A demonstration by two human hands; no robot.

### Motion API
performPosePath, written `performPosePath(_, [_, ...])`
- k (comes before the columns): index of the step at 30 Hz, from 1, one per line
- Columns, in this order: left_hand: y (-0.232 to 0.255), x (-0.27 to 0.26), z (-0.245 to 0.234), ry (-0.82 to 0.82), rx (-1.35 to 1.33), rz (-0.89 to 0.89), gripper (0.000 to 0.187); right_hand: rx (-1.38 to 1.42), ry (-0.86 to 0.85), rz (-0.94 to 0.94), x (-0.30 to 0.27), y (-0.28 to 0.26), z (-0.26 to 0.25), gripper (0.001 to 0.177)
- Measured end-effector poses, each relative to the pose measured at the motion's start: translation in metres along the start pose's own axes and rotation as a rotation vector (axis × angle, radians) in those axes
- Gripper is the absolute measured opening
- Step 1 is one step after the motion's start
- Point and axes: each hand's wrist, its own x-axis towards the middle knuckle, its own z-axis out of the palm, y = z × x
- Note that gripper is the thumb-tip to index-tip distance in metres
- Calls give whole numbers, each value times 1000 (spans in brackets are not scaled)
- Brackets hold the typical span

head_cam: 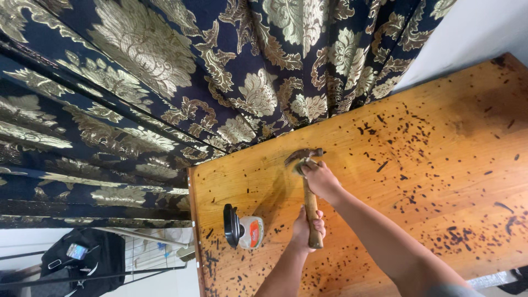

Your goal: The person sprays a cleaning solution onto a wooden table and wipes the surface with a cloth. They then pick up a hammer and wipe it with the same cloth before placing it back on the table.

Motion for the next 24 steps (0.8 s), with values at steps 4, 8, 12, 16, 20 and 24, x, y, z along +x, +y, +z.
performPosePath(4, [6, 2, -19, -36, 77, -50, 55, 60, -105, 64, 17, -14, -11, 41])
performPosePath(8, [11, 0, -16, -38, 65, -57, 56, 99, -96, 47, 1, -22, -19, 49])
performPosePath(12, [11, -11, 2, 35, 29, -16, 48, 141, 34, -43, -29, -17, -12, 49])
performPosePath(16, [8, -14, 9, 48, 21, -10, 49, 121, -17, 19, -28, -13, -13, 61])
performPosePath(20, [8, -11, 2, -10, 71, -16, 55, -3, -75, 69, -6, -18, -16, 65])
performPosePath(24, [14, -7, -4, 44, 52, -13, 51, -20, -27, 62, 3, -30, -6, 47])
